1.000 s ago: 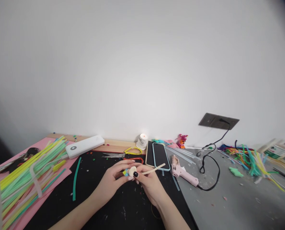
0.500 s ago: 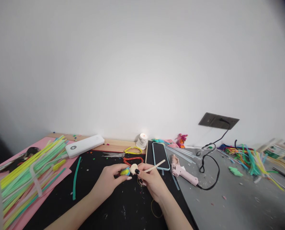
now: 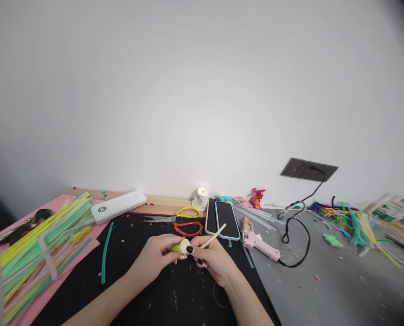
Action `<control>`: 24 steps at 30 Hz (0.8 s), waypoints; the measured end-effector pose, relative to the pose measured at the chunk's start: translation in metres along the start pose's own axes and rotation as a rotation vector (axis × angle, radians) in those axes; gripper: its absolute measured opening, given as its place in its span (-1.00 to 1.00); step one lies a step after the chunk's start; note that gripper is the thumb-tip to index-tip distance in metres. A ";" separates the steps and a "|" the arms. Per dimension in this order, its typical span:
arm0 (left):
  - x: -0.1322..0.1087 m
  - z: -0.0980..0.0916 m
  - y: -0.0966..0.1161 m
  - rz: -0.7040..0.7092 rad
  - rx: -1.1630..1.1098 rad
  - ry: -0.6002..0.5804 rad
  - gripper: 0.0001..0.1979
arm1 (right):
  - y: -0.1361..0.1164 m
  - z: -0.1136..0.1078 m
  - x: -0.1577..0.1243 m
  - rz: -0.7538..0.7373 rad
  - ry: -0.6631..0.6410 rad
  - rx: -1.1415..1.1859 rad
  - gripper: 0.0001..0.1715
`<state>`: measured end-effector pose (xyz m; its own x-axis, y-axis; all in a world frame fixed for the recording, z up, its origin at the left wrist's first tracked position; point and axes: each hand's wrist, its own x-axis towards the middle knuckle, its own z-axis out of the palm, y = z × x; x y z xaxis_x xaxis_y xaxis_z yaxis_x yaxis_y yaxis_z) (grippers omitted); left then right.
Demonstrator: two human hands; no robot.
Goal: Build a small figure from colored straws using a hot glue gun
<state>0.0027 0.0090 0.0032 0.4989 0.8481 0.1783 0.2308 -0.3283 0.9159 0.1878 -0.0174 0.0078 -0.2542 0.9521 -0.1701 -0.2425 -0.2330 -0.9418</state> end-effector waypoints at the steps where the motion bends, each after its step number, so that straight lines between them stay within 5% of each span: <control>1: 0.000 0.000 0.001 0.009 0.011 -0.003 -0.81 | 0.000 0.000 0.000 0.001 0.002 0.000 -0.73; 13: -0.001 -0.001 0.002 0.070 0.006 -0.110 -0.71 | -0.002 -0.005 0.002 0.061 0.043 0.036 -0.72; 24: -0.003 0.000 0.002 0.057 0.044 -0.062 -0.75 | -0.001 -0.007 0.003 0.119 0.015 0.096 -0.72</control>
<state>0.0017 0.0062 0.0042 0.5629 0.8006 0.2054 0.2368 -0.3943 0.8879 0.1942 -0.0134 0.0060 -0.2726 0.9193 -0.2839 -0.2997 -0.3615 -0.8829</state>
